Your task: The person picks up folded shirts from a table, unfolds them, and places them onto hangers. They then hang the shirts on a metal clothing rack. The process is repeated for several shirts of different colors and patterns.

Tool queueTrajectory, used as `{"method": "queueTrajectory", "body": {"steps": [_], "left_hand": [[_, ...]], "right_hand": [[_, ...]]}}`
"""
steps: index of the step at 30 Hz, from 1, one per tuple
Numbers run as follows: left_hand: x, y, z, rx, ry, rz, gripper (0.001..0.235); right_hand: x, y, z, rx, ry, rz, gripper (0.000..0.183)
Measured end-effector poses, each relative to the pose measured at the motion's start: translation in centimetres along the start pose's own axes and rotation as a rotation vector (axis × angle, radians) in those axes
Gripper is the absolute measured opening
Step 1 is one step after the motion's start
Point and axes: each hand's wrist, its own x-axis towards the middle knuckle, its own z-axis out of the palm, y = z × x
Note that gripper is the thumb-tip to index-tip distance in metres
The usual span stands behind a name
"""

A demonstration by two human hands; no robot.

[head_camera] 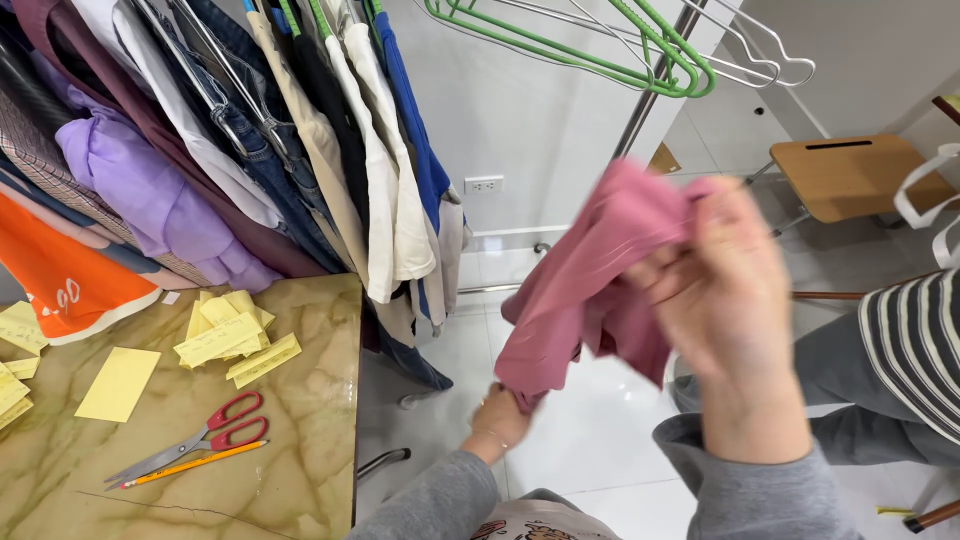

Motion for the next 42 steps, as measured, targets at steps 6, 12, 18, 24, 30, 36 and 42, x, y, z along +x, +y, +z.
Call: {"method": "queueTrajectory", "body": {"steps": [6,12,18,24,30,36,42], "left_hand": [[1.7,-2.5,-9.6,-0.562,-0.005,0.0,0.036],[-4.2,4.5,-17.2,-1.508,-0.315,0.262,0.011],[-6.5,8.7,-15.1,-1.585,-0.442,0.3,0.021],[-9.4,9.2,-12.6,-1.036,0.022,0.728,0.05],[-10.6,3.7,-8.2,-0.094,0.942,0.74,0.077],[-11.7,6.0,-8.3,-0.43,0.87,0.603,0.115],[-9.9,3.1,-11.4,-0.389,1.042,0.717,0.063]], "right_hand": [[3.5,0.4,-7.8,-0.221,0.171,-0.127,0.012],[-2.5,9.9,-13.3,-0.727,-0.337,0.336,0.083],[-8.0,14.2,-9.0,-0.759,-0.335,0.142,0.06],[-5.4,10.9,-3.7,-0.425,0.094,0.372,0.041],[-3.4,11.1,-2.1,-0.228,0.266,0.301,0.019],[-5.4,8.6,7.1,-0.053,0.278,0.5,0.04],[-4.5,10.2,3.9,0.034,0.01,0.253,0.024]]}}
